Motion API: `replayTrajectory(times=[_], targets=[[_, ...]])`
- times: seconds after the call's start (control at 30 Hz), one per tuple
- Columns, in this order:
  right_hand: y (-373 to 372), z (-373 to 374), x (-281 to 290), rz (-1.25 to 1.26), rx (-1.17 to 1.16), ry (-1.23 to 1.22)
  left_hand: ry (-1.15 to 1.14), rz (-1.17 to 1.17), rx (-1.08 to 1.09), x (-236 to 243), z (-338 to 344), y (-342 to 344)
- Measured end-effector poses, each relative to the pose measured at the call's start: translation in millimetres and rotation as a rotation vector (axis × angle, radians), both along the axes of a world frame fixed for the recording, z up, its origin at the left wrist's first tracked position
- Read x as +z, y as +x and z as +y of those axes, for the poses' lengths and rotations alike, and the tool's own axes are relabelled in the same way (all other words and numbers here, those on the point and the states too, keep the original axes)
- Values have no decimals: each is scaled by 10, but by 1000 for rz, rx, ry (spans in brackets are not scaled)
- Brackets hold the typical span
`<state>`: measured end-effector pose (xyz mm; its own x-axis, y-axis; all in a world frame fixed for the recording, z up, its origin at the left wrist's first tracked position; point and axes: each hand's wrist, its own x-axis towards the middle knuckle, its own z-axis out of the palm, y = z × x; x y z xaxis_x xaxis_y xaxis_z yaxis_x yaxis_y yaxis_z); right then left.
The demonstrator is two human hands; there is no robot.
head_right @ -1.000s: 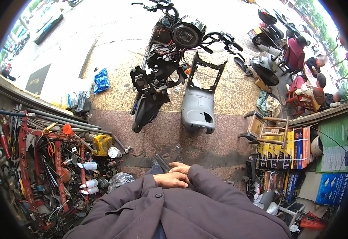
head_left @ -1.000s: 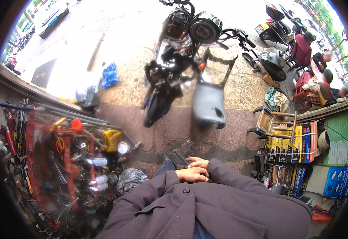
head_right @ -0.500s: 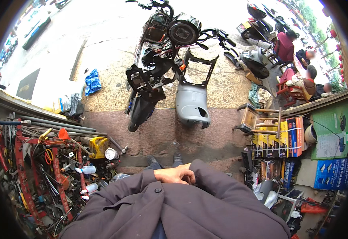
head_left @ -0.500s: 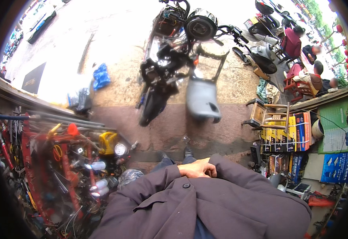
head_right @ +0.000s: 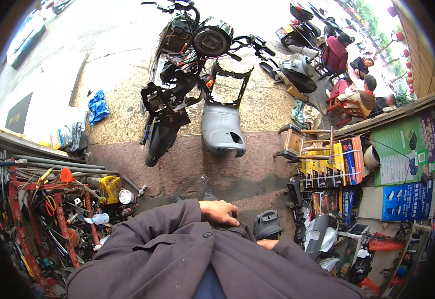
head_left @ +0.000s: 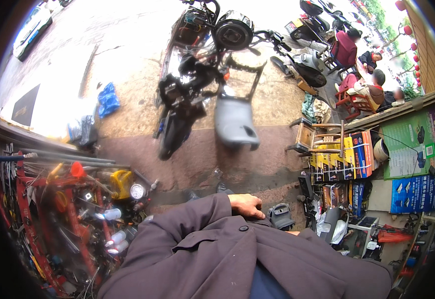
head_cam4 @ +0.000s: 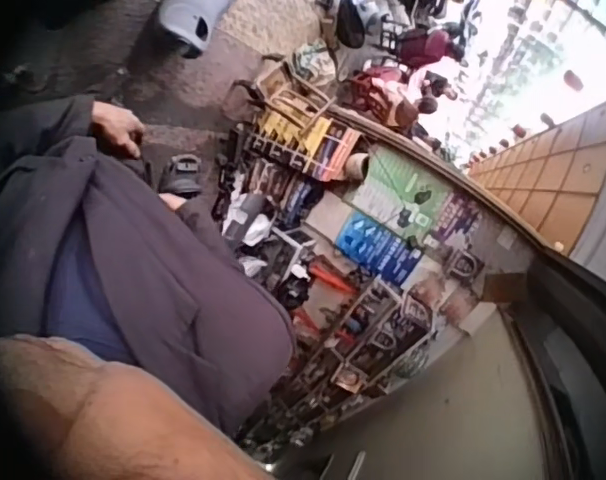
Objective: The person removes the scooter seat, adjusts the battery and wires, retrieves a plastic bag of parts from a box, and handles the parts near the open battery compartment.
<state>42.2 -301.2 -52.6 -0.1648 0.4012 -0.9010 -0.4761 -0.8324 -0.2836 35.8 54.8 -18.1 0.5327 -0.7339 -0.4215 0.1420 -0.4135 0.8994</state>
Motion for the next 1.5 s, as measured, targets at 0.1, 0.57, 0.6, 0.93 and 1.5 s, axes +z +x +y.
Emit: replayTrajectory(times=[0.1,0.57,0.6,0.93,1.5], targets=[[-50,-80,100,-3,-61,17,44,16,-35,-49,-40,46],[359,135,-740,-346,5,139,-152,59,186,-32,41,229],[427,49,-714,-300,6,145,-141,71,213,-23,64,240],[698,-166,-1691,-808,165,-4,-166,167,697,-34,245,304],[1636,2387,759,-893,262,1146,-406,-91,1209,374,20,675]])
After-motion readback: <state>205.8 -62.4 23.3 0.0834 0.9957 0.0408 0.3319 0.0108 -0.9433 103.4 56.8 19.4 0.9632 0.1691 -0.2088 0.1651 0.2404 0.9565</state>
